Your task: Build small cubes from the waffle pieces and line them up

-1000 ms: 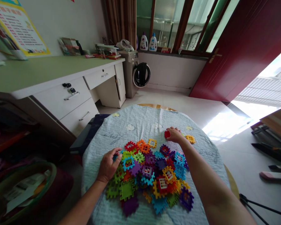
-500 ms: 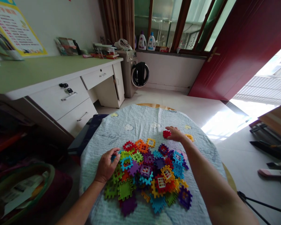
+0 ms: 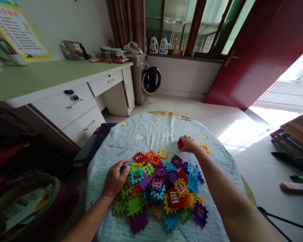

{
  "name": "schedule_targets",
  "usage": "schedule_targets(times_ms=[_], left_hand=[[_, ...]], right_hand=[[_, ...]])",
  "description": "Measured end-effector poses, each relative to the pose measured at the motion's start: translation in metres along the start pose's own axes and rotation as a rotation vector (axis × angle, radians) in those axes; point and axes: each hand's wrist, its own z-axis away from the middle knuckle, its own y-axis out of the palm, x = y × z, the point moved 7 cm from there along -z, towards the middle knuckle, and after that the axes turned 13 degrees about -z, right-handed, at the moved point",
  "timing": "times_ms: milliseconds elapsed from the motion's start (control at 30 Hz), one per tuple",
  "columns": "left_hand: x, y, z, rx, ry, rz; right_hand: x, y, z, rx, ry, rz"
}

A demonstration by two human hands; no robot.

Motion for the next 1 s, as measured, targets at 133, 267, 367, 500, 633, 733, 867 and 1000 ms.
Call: schedule_targets(times_ms=[133, 267, 367, 500, 633, 733, 867, 1000], left_hand=[[-0.0005, -0.0001, -0.0003, -0.002, 0.002, -0.01], [-0.0004, 0.0004, 0.0, -0.001, 0.007, -0.006], [0.0009, 0.0012, 0.0007, 0.003, 0.002, -0.006], [0.0029, 0.0024, 0.0014, 0.007, -0.006, -0.007], [0.0028, 0.0025, 0.001, 0.003, -0.003, -0.007], [0.0019, 0.0021, 0.0004, -0.001, 0.001, -0.01], [0.0007, 0.0011, 0.0001, -0.008, 0.007, -0.012], [-0.0005, 0.0004, -0.0001, -0.008, 0.01, -0.015]], right_hand=[[-0.0003, 0.0014, -0.0008, 0.015, 0.006, 0.012], [0.0018, 0.0006, -0.0005, 0.025, -0.001, 0.022], [0.0045, 0.0008, -0.0007, 0.031, -0.006, 0.027], [0.0069, 0.0008, -0.0019, 0.035, -0.006, 0.031], [0.0076, -0.0001, -0.0027, 0.036, -0.006, 0.032], [0.0078, -0.0011, -0.0029, 0.027, -0.006, 0.032], [0.008, 0.0001, -0.0038, 0.033, -0.006, 0.035], [0.0076, 0.0019, -0.0053, 0.051, -0.001, 0.039]])
